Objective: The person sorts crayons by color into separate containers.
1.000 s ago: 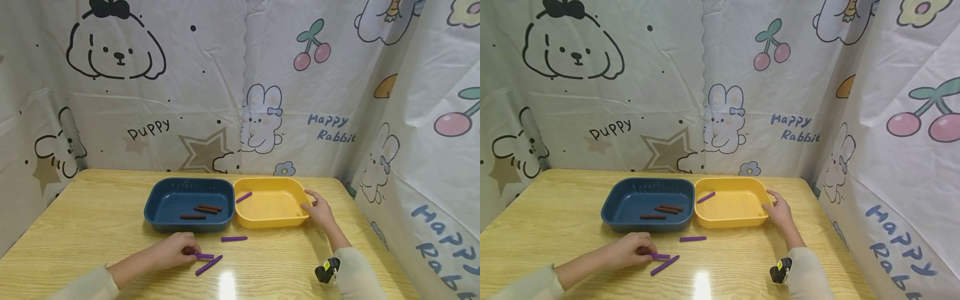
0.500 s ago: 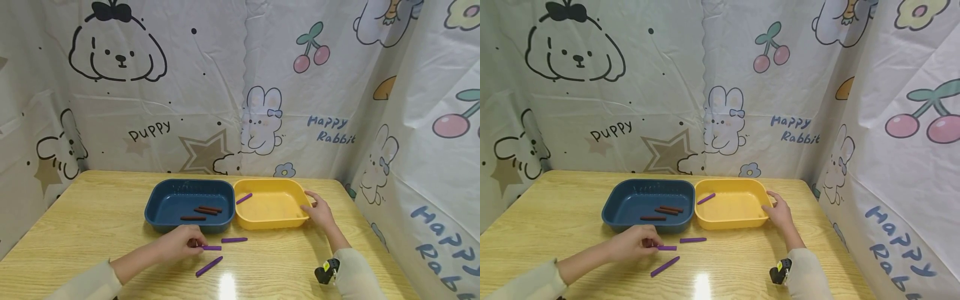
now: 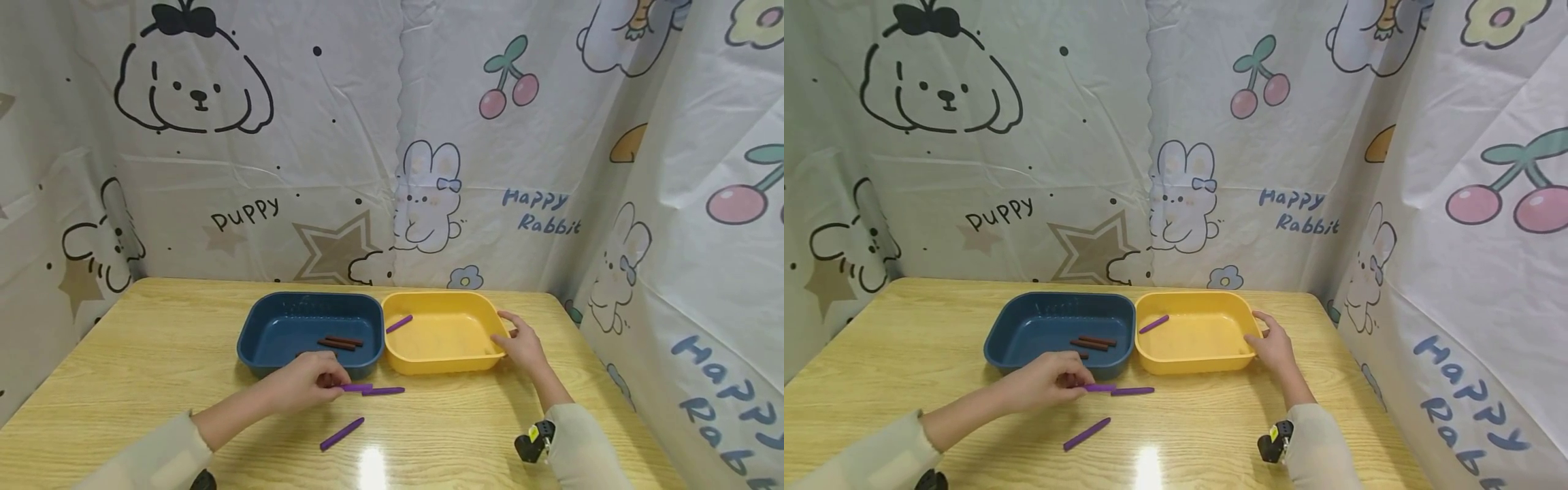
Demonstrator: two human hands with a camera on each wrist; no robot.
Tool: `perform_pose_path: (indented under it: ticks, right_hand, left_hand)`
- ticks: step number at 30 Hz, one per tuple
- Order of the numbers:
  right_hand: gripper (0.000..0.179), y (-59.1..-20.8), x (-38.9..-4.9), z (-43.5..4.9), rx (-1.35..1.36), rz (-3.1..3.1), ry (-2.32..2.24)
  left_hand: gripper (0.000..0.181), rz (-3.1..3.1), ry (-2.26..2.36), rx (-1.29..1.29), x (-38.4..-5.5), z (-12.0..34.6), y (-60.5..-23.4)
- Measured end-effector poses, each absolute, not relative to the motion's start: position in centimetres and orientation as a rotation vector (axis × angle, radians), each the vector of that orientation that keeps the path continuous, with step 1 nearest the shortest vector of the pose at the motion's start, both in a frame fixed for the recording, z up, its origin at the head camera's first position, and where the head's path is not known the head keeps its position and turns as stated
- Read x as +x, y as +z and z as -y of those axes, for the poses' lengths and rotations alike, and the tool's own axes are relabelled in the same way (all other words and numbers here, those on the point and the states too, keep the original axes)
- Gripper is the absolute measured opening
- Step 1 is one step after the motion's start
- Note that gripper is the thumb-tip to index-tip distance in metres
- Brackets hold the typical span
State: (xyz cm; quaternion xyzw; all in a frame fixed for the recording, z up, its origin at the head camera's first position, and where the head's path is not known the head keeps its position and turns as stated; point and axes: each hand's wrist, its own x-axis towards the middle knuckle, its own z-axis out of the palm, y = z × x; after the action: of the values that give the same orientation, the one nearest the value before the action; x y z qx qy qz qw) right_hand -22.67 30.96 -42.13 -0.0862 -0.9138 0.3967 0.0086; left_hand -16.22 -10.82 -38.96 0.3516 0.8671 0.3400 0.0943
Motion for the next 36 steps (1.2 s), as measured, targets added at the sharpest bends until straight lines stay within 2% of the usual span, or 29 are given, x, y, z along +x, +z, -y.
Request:
perform_pose_path:
  ticks: [26,36]
  right_hand:
    - [0.058,-42.2,-22.4,-31.0,-0.224,2.842,1.22]
    - [0.057,-42.1,-22.3,-30.9,-0.215,2.834,1.218]
  left_hand:
    - [0.005,-2.726,0.983,0.968,-18.9,7.0,-36.0]
    - [0.005,-2.747,0.997,0.812,-20.0,5.7,-35.5]
